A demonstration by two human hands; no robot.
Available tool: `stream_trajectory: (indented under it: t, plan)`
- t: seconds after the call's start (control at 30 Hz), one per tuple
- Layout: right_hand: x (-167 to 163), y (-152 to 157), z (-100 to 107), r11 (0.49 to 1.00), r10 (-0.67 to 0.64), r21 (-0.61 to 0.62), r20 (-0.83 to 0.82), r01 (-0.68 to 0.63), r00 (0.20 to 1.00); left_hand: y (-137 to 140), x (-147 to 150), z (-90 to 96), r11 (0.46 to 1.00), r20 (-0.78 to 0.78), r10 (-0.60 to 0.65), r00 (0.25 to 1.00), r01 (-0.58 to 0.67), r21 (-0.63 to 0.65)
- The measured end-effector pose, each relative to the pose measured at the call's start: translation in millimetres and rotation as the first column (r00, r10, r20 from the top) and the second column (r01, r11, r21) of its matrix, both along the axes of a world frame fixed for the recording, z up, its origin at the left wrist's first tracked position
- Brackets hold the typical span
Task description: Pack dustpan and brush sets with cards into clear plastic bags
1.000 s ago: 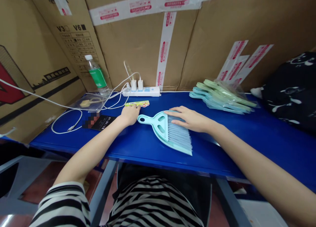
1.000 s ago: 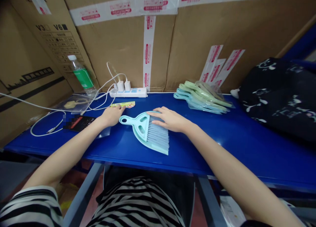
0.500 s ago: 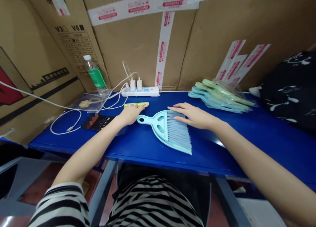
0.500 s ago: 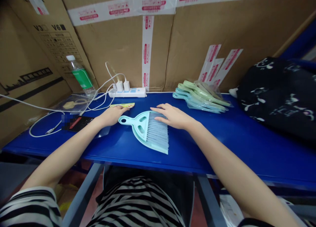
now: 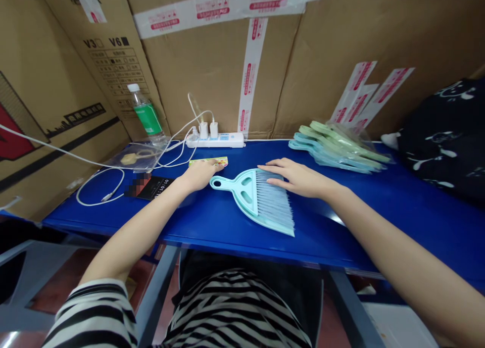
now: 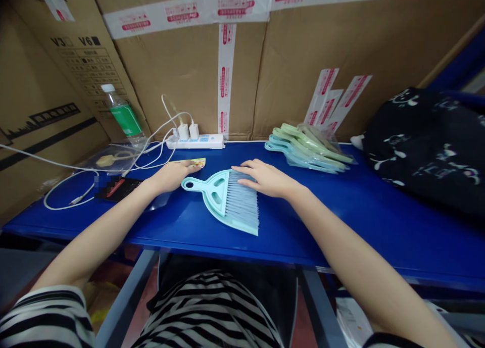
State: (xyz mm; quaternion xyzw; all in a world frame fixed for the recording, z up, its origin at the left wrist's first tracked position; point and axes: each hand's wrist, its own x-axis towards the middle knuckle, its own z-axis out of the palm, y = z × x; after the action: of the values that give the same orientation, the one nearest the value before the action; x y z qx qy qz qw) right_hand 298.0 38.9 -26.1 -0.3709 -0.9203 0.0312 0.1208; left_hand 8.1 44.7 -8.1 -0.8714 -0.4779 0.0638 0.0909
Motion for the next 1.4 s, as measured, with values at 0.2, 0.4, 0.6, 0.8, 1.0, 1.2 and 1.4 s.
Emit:
stream_trajectory:
  t: [0.2,0.4,0.6,0.8,1.0,1.2,1.4]
  plan:
    - [2,1,1,1.0,0.017,0.016,-0.012,-0.017,1.0,-8,9,9.8,0.999,-0.043,0.034,0.998,-0.035,-0.013]
    - [2,1,2,1.0,0.002,0.002,-0.011,-0.002,1.0,-10,11,9.6,1.0,-0.064,0.019,0.998,-0.021,-0.023]
    - [2,1,2,1.0,0.02,0.01,-0.003,-0.02,1.0,-12,12,11.3,1.0,-0.09,0.018,0.996,-0.017,0.005]
    - [5,3,3,0.998,0.054,0.031,-0.002,-0.054,0.999,-16,16,14.8,0.996,-0.142,0.09,0.986,-0.088,0.017]
    - [5,2,5,0.999,0.049,0.014,-0.005,-0.049,0.999,-14,15,11.3,0.996,-0.142,0.09,0.986,-0.086,0.034]
    - [3,3,3,0.999,0.048,0.001,-0.013,-0.048,0.999,-12,13,9.3,0.997,-0.169,0.079,0.982,-0.075,0.027]
    - [4,3,3,0.999,0.04,-0.005,-0.014,-0.04,0.999,-16,18,17.4,0.992,-0.15,0.099,0.984,-0.087,0.089]
